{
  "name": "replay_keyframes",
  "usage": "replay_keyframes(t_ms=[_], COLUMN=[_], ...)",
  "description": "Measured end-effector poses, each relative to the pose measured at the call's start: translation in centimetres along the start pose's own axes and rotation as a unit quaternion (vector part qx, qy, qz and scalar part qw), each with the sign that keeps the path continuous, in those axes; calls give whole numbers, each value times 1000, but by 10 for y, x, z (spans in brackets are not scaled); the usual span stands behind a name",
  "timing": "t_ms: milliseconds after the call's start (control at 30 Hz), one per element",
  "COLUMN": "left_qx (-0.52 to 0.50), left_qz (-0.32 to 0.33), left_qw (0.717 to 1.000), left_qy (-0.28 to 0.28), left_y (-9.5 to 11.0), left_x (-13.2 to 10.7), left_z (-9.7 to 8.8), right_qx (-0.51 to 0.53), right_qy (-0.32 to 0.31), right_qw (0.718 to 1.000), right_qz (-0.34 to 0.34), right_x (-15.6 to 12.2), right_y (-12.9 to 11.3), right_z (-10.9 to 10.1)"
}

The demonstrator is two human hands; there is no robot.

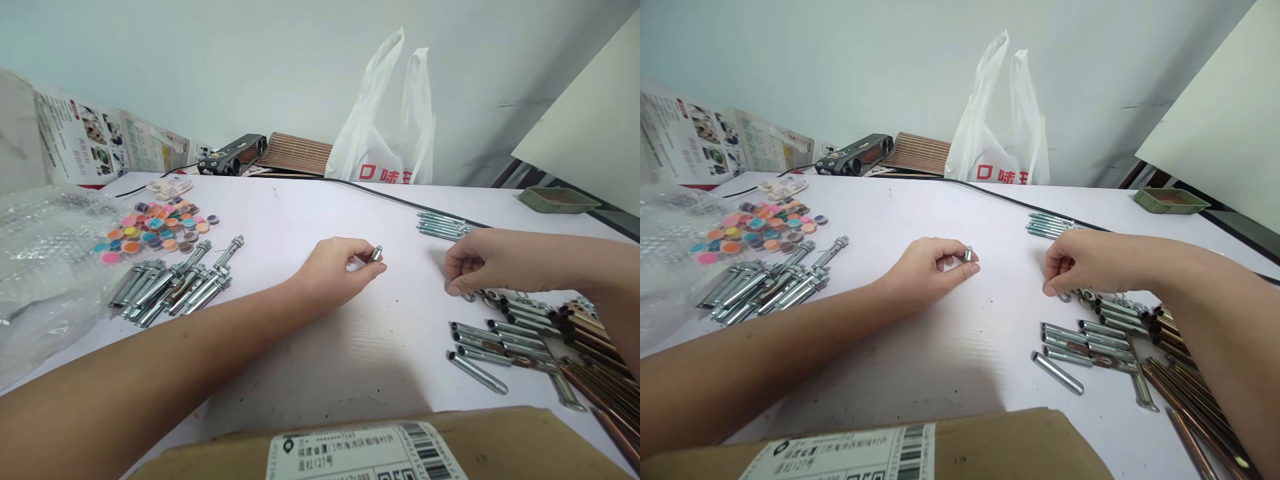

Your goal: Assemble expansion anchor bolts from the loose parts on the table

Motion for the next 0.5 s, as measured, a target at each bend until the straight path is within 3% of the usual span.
replay_keyframes(t_ms=[167, 433, 500], left_qx=[7, 55, 56], left_qz=[-10, -17, -25], left_qw=[1000, 998, 998], left_qy=[-3, 15, 18], left_y=[-1, -1, -1], left_x=[0, 1, 1], left_z=[0, -1, -2], right_qx=[10, 68, 66], right_qy=[-2, 23, 124], right_qw=[1000, 994, 986], right_qz=[-11, 84, 87], right_x=[-1, -15, -26], right_y=[17, 62, 68], right_z=[-13, -37, -48])
Point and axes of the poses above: each hand's wrist, its own x-axis towards the middle knuckle, its own z-axis out of the palm, y = z × x, the point moved 3 cm from there along x, towards the middle knuckle, and after that the axes turned 4 degrees about -y, right-handed, at the moved point
